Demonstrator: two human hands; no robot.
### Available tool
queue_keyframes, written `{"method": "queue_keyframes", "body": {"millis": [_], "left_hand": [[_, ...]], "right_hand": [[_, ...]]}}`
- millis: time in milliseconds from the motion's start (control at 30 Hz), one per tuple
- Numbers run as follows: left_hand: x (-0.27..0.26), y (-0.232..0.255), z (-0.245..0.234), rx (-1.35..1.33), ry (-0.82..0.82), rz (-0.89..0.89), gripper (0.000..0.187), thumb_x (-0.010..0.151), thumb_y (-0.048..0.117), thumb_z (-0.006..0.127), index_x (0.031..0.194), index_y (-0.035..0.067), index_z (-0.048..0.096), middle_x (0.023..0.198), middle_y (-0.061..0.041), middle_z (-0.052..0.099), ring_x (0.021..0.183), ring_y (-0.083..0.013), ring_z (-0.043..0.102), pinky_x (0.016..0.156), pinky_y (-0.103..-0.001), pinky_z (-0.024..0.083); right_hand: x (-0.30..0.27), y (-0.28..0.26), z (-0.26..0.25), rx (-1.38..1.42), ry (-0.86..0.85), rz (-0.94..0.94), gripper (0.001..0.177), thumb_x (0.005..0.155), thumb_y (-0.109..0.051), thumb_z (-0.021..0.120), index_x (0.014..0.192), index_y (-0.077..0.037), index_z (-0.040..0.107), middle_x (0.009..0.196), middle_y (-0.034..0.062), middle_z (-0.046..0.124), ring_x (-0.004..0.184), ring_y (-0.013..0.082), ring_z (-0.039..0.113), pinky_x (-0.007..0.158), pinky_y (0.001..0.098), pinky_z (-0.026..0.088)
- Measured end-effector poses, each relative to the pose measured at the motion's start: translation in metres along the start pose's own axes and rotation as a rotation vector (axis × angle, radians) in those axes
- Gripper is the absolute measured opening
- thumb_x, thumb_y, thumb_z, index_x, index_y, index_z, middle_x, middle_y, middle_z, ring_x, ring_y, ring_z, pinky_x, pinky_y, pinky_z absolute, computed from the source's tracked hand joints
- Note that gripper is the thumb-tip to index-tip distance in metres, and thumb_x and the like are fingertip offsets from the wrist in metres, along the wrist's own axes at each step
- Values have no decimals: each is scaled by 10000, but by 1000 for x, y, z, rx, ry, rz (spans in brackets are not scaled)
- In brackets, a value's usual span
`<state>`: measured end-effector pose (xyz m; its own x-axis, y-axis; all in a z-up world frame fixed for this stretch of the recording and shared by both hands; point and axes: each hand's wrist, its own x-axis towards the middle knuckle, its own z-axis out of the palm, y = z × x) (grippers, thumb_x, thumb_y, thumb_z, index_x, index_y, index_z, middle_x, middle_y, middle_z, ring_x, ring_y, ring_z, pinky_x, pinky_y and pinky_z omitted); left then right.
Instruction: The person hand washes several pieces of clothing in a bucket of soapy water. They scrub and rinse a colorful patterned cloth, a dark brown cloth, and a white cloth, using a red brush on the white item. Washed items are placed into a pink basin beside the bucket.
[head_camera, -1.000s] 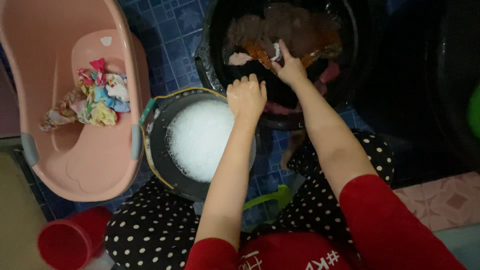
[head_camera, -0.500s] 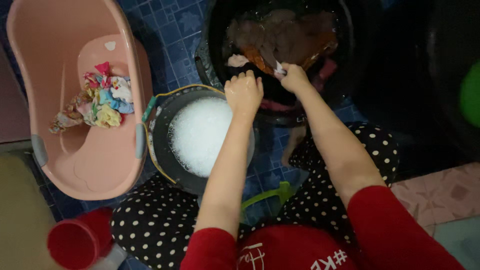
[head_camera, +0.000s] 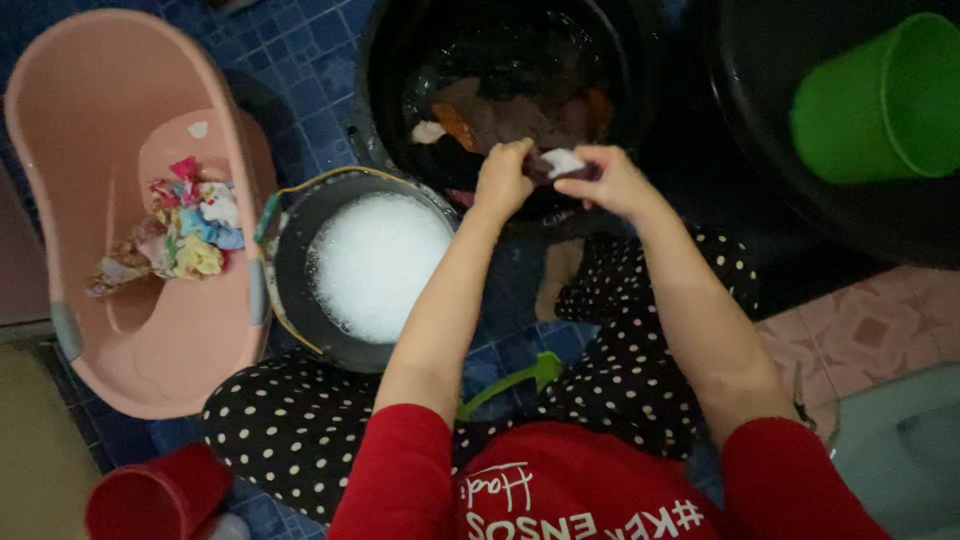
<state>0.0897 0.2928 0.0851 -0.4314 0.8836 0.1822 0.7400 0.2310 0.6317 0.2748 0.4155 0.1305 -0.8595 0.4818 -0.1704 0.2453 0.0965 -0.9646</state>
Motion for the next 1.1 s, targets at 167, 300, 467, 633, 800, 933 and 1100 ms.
{"method": "queue_keyframes", "body": {"millis": [167, 300, 467, 633, 800, 933, 1100], "left_hand": [[-4, 23, -19, -13, -66, -71, 287, 727, 154, 806, 971, 79, 677, 943, -220, 681, 982, -422, 646, 842, -506, 526], [-21, 34, -38, -46, -16, -118, 300, 727, 185, 819, 977, 89, 684, 929, -229, 676, 927, -433, 646, 782, -516, 523], [-20, 45, -57, -17, 98, -189, 299, 760, 246, 847, 918, 70, 663, 883, -206, 691, 892, -421, 667, 730, -515, 525], [-2, 40, -52, 2, 235, -79, 205, 875, 213, 775, 964, 71, 657, 896, -166, 713, 871, -410, 691, 718, -496, 537], [30, 0, -41, 175, 287, 43, 202, 903, 103, 673, 1100, 68, 703, 918, -168, 718, 849, -392, 698, 727, -488, 554], [46, -49, -53, 343, 261, -70, 232, 906, 27, 613, 1103, 82, 721, 970, -159, 733, 885, -401, 694, 798, -493, 556], [74, -77, -33, 111, 452, -360, 184, 911, 89, 661, 1080, 16, 672, 1071, -215, 678, 964, -437, 650, 845, -495, 518]], "right_hand": [[8, 14, -13, -466, 348, -269, 370, 694, -273, 958, 768, -42, 677, 800, 109, 648, 752, 257, 624, 665, 369, 494], [28, 48, 9, -477, 456, -536, 232, 766, -157, 887, 738, -60, 678, 972, 129, 655, 950, 353, 626, 811, 419, 517], [52, 54, 16, -446, 655, -412, 157, 796, -90, 775, 745, -26, 641, 910, 148, 649, 878, 351, 658, 772, 410, 535], [70, 38, 3, -487, 783, -369, 172, 835, -79, 731, 740, 3, 613, 825, 191, 633, 785, 383, 638, 690, 456, 499], [119, 71, -17, -406, 845, -248, 178, 855, -105, 710, 744, -17, 601, 694, 158, 621, 641, 298, 632, 617, 426, 489], [153, 146, -68, 167, 874, 93, 173, 861, -156, 705, 759, -56, 607, 700, 21, 608, 656, 156, 556, 599, 362, 465], [172, 189, -61, 324, 804, -38, 207, 884, -213, 654, 996, -38, 653, 950, 52, 645, 876, 180, 597, 809, 358, 532]]}}
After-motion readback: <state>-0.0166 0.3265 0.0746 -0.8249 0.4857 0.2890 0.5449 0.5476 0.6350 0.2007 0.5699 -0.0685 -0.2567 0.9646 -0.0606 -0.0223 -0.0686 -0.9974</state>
